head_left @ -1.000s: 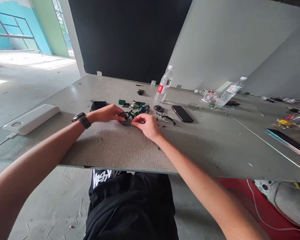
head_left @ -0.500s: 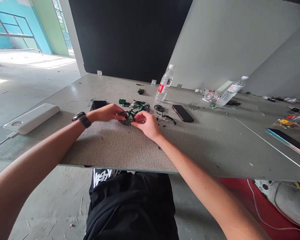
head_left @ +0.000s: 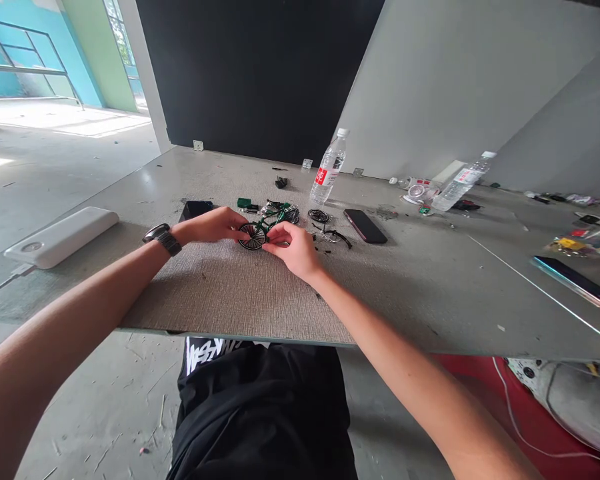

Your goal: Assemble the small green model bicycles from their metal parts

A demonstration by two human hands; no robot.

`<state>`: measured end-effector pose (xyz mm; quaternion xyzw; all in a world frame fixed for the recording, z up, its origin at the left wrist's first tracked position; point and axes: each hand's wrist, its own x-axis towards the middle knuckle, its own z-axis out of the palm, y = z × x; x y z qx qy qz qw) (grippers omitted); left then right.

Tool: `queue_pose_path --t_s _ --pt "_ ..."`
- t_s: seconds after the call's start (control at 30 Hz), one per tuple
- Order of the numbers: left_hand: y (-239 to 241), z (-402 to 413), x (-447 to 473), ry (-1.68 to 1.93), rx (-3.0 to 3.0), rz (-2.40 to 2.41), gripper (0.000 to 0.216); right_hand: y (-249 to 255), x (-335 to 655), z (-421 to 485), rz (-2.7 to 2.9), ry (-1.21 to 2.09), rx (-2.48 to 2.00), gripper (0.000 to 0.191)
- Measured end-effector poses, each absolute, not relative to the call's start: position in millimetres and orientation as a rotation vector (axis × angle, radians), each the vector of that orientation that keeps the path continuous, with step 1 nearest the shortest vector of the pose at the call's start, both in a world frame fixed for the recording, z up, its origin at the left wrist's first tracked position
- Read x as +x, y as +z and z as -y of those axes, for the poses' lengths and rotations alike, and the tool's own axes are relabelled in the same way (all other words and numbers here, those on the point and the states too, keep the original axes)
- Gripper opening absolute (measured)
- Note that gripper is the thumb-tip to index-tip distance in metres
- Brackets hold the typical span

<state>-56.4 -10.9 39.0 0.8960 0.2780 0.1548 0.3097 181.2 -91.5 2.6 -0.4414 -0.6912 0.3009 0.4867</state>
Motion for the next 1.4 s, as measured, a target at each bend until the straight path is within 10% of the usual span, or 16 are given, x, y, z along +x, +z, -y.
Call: queue_pose_path --t_s 1.4 --pt "38.7 10.4 -57.4 0.43 2.387 -0.671 0.027 -1.9 179.8 87.3 1.659 0.711 -1.101 0.024"
